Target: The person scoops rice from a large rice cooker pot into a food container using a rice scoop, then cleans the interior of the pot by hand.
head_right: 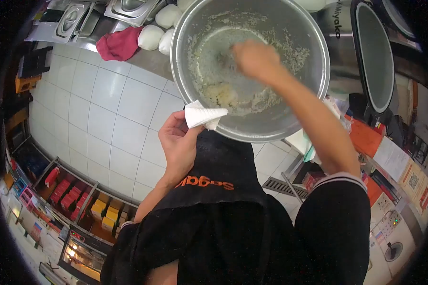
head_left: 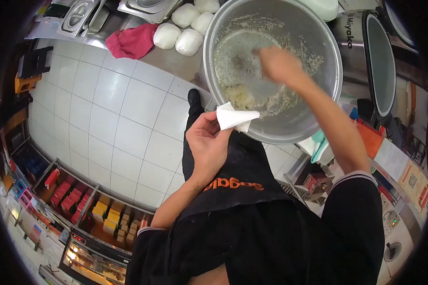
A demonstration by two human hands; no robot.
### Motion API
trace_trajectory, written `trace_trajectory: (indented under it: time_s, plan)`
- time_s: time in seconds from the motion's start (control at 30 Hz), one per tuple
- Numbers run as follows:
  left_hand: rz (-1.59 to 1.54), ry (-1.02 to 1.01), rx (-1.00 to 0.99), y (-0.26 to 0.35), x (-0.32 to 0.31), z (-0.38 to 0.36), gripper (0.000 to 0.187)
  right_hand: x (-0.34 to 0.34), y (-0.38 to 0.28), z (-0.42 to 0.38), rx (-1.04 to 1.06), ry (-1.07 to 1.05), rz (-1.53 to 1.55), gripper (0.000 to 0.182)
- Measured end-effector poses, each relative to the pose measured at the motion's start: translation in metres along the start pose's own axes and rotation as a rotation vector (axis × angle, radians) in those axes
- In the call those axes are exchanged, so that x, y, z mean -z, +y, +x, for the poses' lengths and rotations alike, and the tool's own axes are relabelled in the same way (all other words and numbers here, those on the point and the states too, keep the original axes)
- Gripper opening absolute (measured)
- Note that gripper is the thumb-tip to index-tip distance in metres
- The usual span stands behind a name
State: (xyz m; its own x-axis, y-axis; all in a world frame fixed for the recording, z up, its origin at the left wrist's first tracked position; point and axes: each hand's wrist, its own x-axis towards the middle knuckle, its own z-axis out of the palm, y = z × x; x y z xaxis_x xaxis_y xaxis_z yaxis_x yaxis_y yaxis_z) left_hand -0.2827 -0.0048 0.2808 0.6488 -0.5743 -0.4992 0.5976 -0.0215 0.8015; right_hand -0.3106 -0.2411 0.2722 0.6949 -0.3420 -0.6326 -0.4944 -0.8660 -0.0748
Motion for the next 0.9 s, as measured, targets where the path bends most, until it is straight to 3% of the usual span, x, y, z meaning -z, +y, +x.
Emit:
trace_trajectory:
  time_s: [0.07, 0.13, 0.2, 0.3, 0.37, 0.4, 0.47, 0.57, 0.67, 0.7, 0.77, 0.9]
  plan:
    - [-0.012, -0.017, 0.01, 0.001, 0.002, -0.001, 0.023, 0.008, 0.025, 0.018, -0.209, 0.11, -0.046, 0.049]
    - [-0.041, -0.027, 0.01, 0.003, -0.001, -0.001, 0.022, -0.035, 0.02, 0.016, -0.127, 0.099, -0.019, 0.046]
    - [0.031, -0.011, 0.032, 0.005, 0.001, -0.001, 0.022, -0.046, -0.017, -0.01, 0.1, -0.014, -0.072, 0.043]
    - [0.005, -0.024, 0.002, 0.002, 0.002, 0.0, 0.022, -0.04, 0.001, -0.01, 0.117, 0.008, 0.044, 0.039]
    - [-0.011, -0.014, 0.011, 0.002, 0.0, -0.001, 0.022, -0.023, 0.028, 0.01, -0.136, 0.163, 0.133, 0.039]
    - [-0.018, -0.007, 0.017, 0.003, 0.001, -0.001, 0.022, -0.028, 0.047, 0.023, -0.13, 0.162, 0.135, 0.039]
    - [-0.004, 0.001, 0.019, 0.002, 0.002, -0.003, 0.022, -0.052, 0.078, 0.039, -0.282, 0.399, 0.331, 0.039]
    - [0.007, 0.009, 0.018, 0.003, -0.001, 0.001, 0.021, -0.067, 0.015, 0.014, -0.098, 0.234, 0.289, 0.039]
    - [0.011, -0.03, 0.021, 0.002, 0.002, -0.001, 0.021, -0.051, -0.005, 0.012, -0.031, 0.06, 0.281, 0.039]
    - [-0.001, -0.033, 0.003, 0.001, 0.003, -0.002, 0.021, -0.039, 0.006, 0.034, -0.144, 0.019, 0.265, 0.038]
    - [-0.001, -0.019, -0.029, 0.001, 0.002, -0.001, 0.02, -0.011, 0.024, 0.055, -0.332, 0.243, 0.442, 0.037]
    - [0.009, 0.004, -0.019, 0.005, -0.001, -0.002, 0.02, -0.028, 0.015, 0.087, -0.25, 0.114, 0.411, 0.04]
